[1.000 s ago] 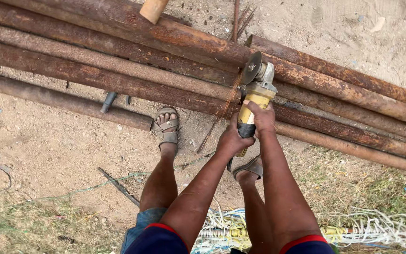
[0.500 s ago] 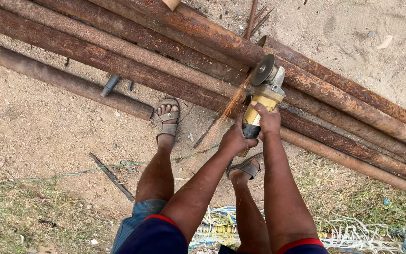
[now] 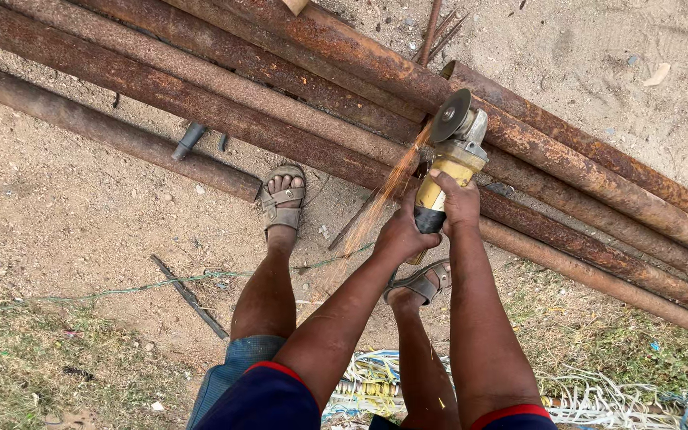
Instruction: The person uses an angle grinder to cut through rusty metal pipes lying on the ground, repositioning the pipes by hand between cuts.
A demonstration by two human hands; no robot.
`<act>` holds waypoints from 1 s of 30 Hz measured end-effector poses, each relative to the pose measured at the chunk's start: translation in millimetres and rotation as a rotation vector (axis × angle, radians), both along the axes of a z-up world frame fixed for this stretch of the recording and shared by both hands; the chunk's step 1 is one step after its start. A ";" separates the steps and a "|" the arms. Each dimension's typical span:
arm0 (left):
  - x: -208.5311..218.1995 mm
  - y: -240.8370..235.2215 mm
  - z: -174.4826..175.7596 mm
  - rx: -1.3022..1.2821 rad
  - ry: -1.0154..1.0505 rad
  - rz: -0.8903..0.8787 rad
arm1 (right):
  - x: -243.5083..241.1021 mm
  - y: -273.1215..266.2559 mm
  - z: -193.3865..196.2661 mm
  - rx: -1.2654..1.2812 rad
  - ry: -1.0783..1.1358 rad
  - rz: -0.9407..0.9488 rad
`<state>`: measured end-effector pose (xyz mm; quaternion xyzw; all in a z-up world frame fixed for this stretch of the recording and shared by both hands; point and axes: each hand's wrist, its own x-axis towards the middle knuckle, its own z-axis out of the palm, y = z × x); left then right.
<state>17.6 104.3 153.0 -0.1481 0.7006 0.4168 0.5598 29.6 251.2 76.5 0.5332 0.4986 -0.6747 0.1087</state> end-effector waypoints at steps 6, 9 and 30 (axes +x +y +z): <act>-3.5 2.1 3.2 -0.005 -0.071 0.013 | -7.8 -3.6 12.3 0.019 -0.092 0.025; -5.4 3.2 4.7 -0.005 -0.073 0.009 | -11.9 -5.0 17.6 0.019 -0.089 0.020; -3.7 2.6 1.4 -0.024 -0.039 -0.029 | -11.3 -2.9 15.2 0.017 -0.115 0.030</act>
